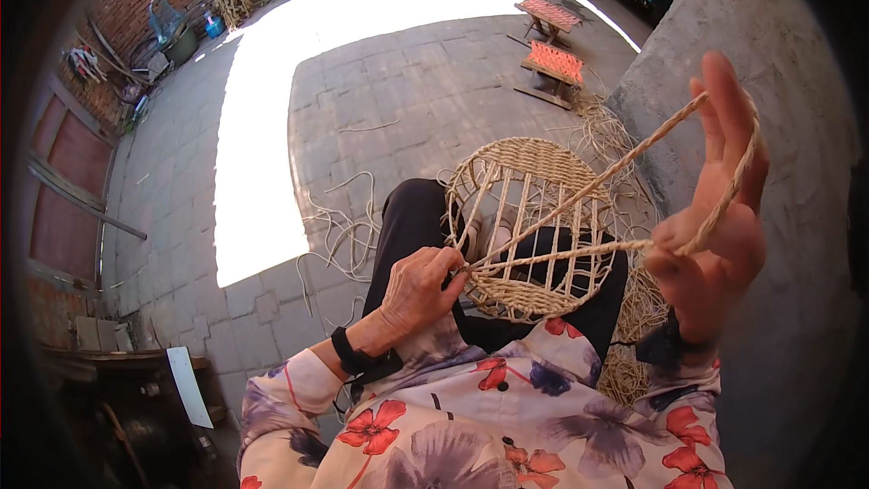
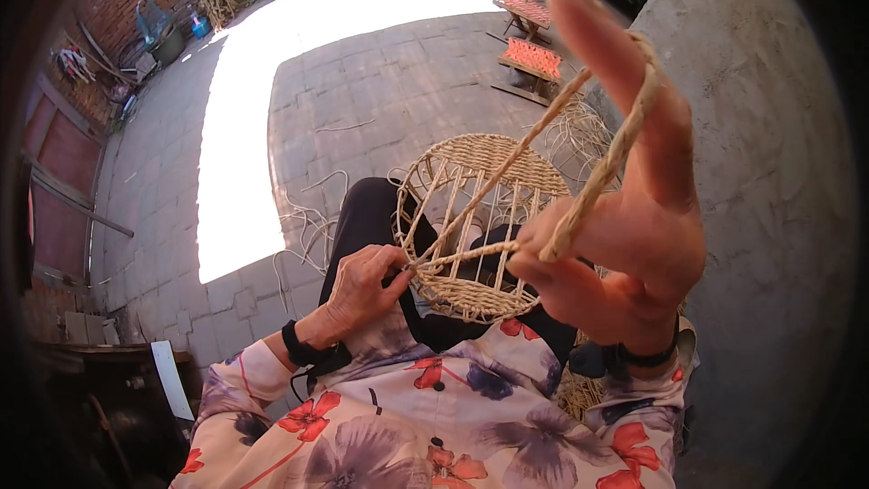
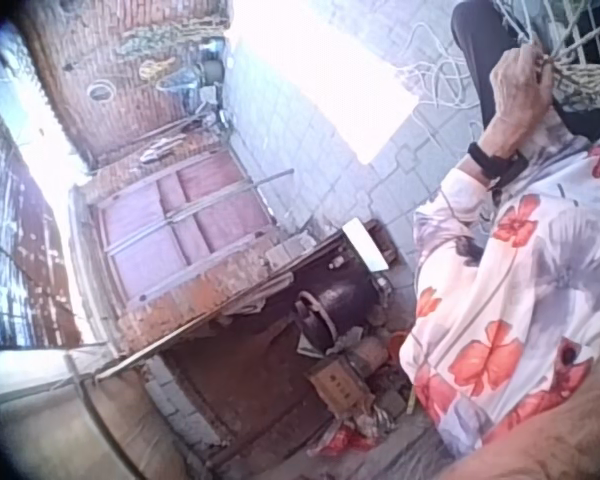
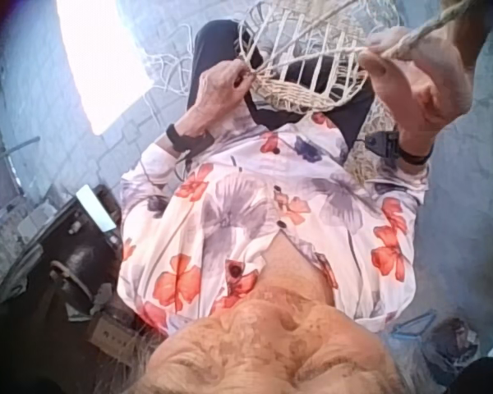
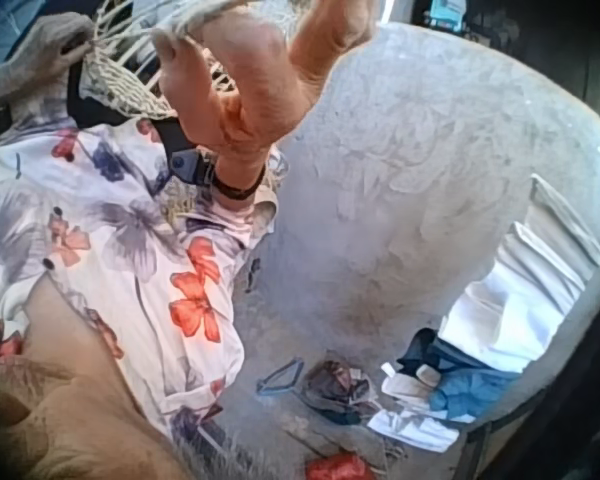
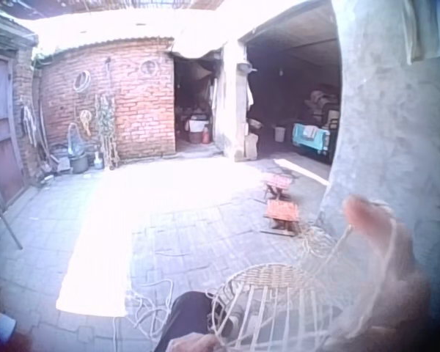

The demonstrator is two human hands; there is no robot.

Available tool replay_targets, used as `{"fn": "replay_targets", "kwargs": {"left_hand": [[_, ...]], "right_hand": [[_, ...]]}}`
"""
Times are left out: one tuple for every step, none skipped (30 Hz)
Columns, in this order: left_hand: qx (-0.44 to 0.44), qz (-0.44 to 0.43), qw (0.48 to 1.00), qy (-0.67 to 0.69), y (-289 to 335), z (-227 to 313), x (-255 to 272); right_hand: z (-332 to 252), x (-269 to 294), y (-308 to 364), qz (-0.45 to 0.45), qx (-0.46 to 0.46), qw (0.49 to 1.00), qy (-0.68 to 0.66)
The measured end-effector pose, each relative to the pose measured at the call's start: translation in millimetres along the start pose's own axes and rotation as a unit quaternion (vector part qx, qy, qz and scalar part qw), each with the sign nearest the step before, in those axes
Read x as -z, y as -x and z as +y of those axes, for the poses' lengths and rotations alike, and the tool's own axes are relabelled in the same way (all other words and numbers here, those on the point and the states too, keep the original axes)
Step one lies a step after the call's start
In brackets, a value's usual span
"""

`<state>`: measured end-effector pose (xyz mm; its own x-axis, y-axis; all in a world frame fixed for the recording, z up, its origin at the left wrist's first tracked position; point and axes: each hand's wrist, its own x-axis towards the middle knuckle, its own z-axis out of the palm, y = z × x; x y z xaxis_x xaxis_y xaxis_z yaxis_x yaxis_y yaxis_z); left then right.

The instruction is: The person is weaving a wicker basket or similar object using strips of bamboo or rattan.

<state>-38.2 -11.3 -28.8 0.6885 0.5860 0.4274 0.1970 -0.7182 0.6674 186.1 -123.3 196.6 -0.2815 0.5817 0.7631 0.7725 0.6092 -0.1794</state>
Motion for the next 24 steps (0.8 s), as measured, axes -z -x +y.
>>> {"fn": "replay_targets", "kwargs": {"left_hand": [[-0.031, -0.015, 0.999, -0.01, 0.3, -2.3, 0.4], [-0.03, -0.013, 0.999, -0.011, 0.7, -3.0, 0.2], [-0.022, -0.013, 1.0, 0.004, 2.9, -5.5, -3.1], [-0.014, -0.014, 1.0, 0.019, 3.5, -5.1, -4.6], [-0.014, -0.014, 1.0, 0.02, 4.2, -4.8, -5.4], [-0.009, -0.019, 0.999, 0.032, 2.2, -3.9, -6.6], [-0.003, -0.023, 0.999, 0.039, -1.4, -3.8, -6.6], [0.001, -0.018, 0.999, 0.036, -1.9, -5.1, -5.4], [0.013, -0.016, 0.999, 0.049, -1.6, -5.5, -5.1], [0.021, -0.023, 0.997, 0.069, 1.7, -6.4, -8.8], [0.025, -0.023, 0.997, 0.067, 3.9, -4.6, -7.6], [0.025, -0.022, 0.997, 0.067, 1.9, -2.2, -6.6], [0.026, -0.02, 0.997, 0.065, 0.9, -1.8, -5.5], [0.026, -0.02, 0.997, 0.063, 1.6, -2.3, -4.3], [0.024, -0.03, 0.997, 0.062, 0.8, -2.9, -4.6], [0.023, -0.039, 0.997, 0.058, 0.5, -2.7, -4.1], [0.023, -0.039, 0.997, 0.057, -0.3, -2.5, -3.6], [0.027, -0.039, 0.997, 0.061, -0.4, -2.0, -3.8], [0.03, -0.039, 0.997, 0.066, -0.7, -1.6, -4.2], [0.03, -0.039, 0.997, 0.067, -1.8, -0.9, -4.8], [0.035, -0.031, 0.996, 0.075, -2.5, -0.9, -4.9], [0.041, -0.023, 0.995, 0.084, -2.0, -0.3, -4.8], [0.042, -0.022, 0.995, 0.084, -0.7, -0.8, -5.3], [0.036, -0.022, 0.995, 0.091, -1.6, -0.5, -6.8]], "right_hand": [[5.1, 2.4, -0.3, 0.0, 0.002, 1.0, -0.001], [14.2, 4.4, -0.4, 0.018, 0.011, 0.994, 0.111], [25.5, 3.3, 4.7, 0.035, 0.018, 0.974, 0.223], [48.0, -1.8, 8.0, 0.025, -0.065, 0.957, 0.281], [73.1, -10.3, 18.2, 0.016, -0.147, 0.93, 0.336], [96.4, -14.7, 45.8, -0.039, -0.189, 0.887, 0.419], [114.7, -17.2, 63.6, -0.091, -0.226, 0.835, 0.494], [103.3, -23.1, 56.7, -0.136, -0.292, 0.869, 0.376], [83.4, -33.5, 51.3, -0.18, -0.351, 0.884, 0.25], [69.8, -48.2, 58.9, -0.156, -0.327, 0.916, 0.175], [59.7, -66.9, 64.5, -0.133, -0.297, 0.941, 0.092], [47.9, -86.5, 69.1, -0.156, -0.278, 0.947, 0.037], [40.6, -104.9, 74.6, -0.178, -0.256, 0.95, -0.02], [37.4, -116.9, 81.6, -0.177, -0.256, 0.95, -0.021], [36.4, -126.0, 89.3, -0.238, -0.264, 0.935, -0.011], [37.4, -132.5, 96.0, -0.299, -0.27, 0.915, -0.002], [40.2, -137.4, 102.4, -0.298, -0.27, 0.916, -0.002], [42.1, -141.0, 106.7, -0.28, -0.253, 0.926, -0.025], [43.6, -141.9, 109.9, -0.262, -0.236, 0.935, -0.048], [46.7, -139.6, 111.5, -0.262, -0.236, 0.934, -0.047], [52.1, -136.7, 110.7, -0.211, -0.294, 0.931, -0.043], [57.3, -131.5, 105.5, -0.16, -0.349, 0.922, -0.038], [66.9, -118.7, 95.9, -0.065, -0.426, 0.902, -0.022], [84.9, -102.5, 95.8, -0.016, -0.458, 0.889, 0.014]]}}
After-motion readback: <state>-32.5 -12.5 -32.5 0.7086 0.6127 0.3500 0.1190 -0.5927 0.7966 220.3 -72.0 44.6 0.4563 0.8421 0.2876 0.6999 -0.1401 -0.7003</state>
